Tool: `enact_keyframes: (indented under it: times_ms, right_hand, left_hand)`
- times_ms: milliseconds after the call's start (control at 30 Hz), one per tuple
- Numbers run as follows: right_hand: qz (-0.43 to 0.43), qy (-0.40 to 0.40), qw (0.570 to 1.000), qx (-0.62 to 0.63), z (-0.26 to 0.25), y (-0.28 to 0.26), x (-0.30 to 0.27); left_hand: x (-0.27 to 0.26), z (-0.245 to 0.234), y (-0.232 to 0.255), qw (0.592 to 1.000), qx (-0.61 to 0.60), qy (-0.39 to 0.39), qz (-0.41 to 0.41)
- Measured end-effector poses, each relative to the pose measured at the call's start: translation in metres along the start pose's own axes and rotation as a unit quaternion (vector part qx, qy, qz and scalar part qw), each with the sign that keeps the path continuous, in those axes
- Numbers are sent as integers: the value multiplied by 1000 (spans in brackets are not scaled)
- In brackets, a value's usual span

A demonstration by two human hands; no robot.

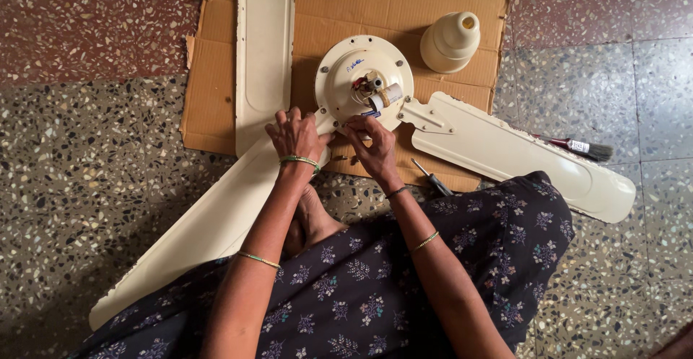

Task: The person sits on the floor and attaches the blades of a ceiling fan to the central motor housing. Using a screwdriver, they tighten the screws to secure each blade in place.

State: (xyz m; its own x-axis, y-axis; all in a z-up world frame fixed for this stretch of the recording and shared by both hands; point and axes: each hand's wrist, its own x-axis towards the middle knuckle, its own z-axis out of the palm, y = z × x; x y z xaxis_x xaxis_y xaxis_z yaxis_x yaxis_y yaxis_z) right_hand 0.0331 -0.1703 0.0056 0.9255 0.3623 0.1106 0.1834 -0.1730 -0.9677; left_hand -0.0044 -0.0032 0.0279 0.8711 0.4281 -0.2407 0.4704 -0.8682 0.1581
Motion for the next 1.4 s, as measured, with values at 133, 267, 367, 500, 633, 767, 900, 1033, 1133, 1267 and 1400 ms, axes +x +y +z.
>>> enact_keyframes:
  times_ms: [133, 267, 367, 500, 633, 767, 900, 1033, 1133, 1267, 1400]
  right_hand:
    - [25, -12, 999, 22, 0, -3, 0]
    - [50, -24, 997, 48, -2, -8, 0]
    - [51, -23, 997, 49, -2, -11, 1]
    - [11, -13, 1000, 24, -2, -10, 0]
    - [34, -17, 999, 33, -2, -5, -1]
    - [-11, -8, 1000, 18, -2, -4, -1]
    - [45, -17, 998, 39, -3, -7, 0]
    - [74, -24, 996, 53, -4, -10, 1]
    - [75, -21, 996, 46, -4, -9, 1]
    - [49, -6, 999, 21, -5, -3, 1]
    - [35, 10, 999, 4, -3, 2, 4]
  left_hand:
    - [3, 1, -1, 1000, -3, -8, -13]
    - [4, 5, -1, 1000, 8, -22, -13]
    - [3, 7, 1, 1000, 24, -9, 4]
    - [3, 8, 2, 999, 32, -15, 1]
    - [8, 4, 0, 999, 19, -43, -27]
    - [7, -1, 1, 998, 21, -55, -24]
    - [5, -3, 3, 998, 23, -50, -16]
    - [4, -2, 3, 999, 26, -38, -9]
    - [4, -1, 1, 999, 25, -36, -7]
    - [5, 0, 0, 999, 25, -37, -3]
    - [9, -2, -1, 998, 29, -61, -13]
